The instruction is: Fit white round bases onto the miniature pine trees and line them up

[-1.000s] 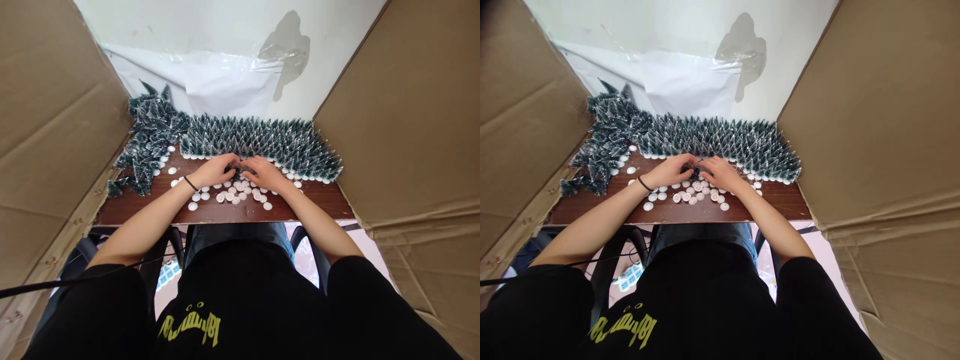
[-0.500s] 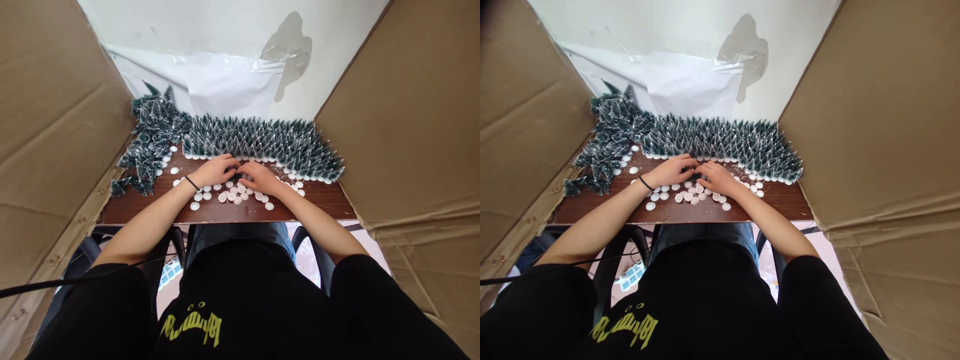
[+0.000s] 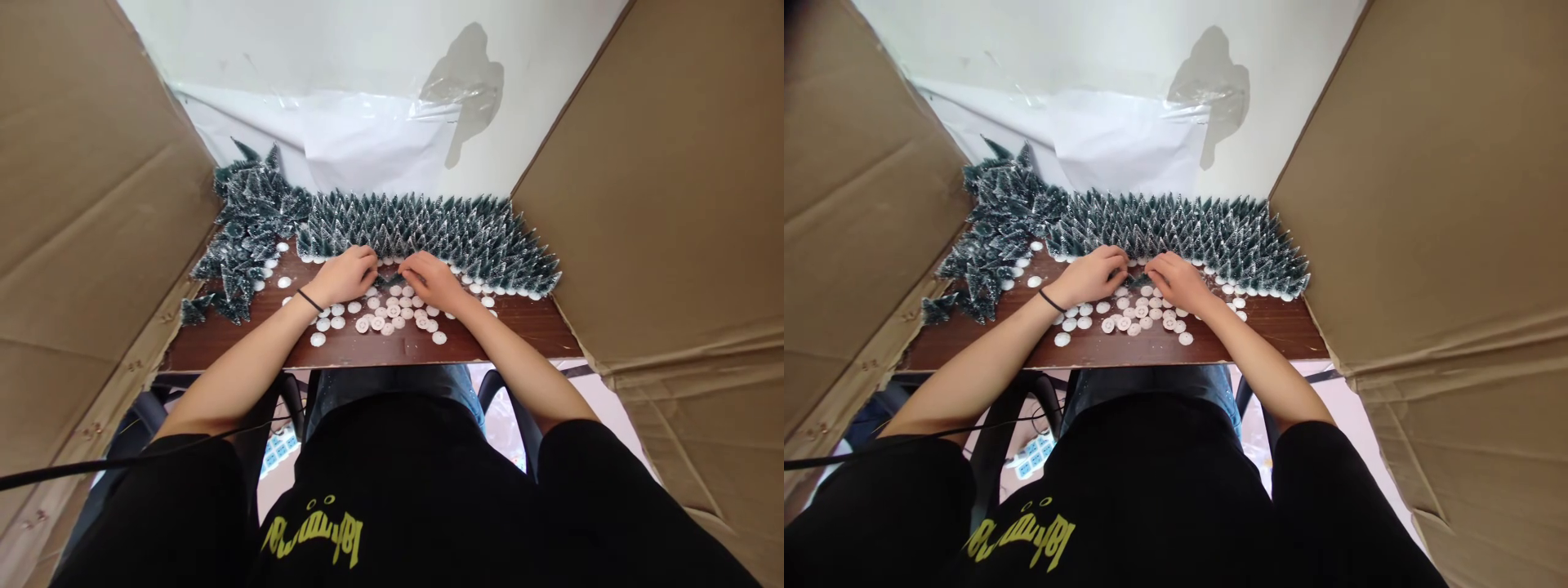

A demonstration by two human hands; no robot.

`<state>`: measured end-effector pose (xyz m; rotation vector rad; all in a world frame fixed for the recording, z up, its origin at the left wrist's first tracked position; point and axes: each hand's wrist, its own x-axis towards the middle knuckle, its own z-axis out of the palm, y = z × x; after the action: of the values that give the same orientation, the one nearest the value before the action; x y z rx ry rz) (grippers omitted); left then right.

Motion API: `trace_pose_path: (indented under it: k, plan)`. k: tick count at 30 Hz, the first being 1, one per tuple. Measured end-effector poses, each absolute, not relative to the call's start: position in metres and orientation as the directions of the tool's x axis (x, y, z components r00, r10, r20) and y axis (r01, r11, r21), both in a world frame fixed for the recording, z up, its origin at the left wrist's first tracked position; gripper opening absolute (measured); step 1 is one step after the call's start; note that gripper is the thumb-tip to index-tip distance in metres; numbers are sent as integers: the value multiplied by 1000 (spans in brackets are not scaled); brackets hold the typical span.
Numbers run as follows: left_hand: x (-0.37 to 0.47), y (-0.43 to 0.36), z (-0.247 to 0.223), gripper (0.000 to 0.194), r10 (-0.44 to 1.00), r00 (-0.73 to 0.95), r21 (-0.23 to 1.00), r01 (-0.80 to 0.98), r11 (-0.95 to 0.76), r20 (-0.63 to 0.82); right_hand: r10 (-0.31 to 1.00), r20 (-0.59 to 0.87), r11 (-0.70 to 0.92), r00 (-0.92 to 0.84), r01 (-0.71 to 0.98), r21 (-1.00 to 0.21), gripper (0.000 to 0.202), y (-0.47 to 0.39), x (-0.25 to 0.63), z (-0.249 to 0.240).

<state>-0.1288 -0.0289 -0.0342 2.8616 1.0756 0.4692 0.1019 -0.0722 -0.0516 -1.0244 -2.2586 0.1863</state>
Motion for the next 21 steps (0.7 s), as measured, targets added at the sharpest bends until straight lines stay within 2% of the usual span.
trace_pose_path:
  k: [5, 11, 13, 16, 21]
  plan:
    - [-132, -33, -22, 21, 564, 761, 26, 588, -808, 321, 780, 454, 581, -431, 767, -272, 29, -72, 108, -48]
    - [-130, -38, -16, 16, 458, 818, 4, 487, -874, 348, 843, 316, 507, -436, 840, -194, 29, -72, 107, -52]
    - [-128, -41, -16, 18, 404, 859, 32, 416, -909, 316, 847, 297, 505, -440, 841, -195, 36, -73, 107, -50]
    - [-124, -46, -18, 23, 324, 904, 142, 295, -945, 280, 833, 292, 538, -471, 813, -222, 45, -73, 109, -46]
    - [-118, -48, -26, 23, 289, 940, 212, 250, -945, 180, 754, 311, 653, -578, 710, -264, 42, -71, 116, -47]
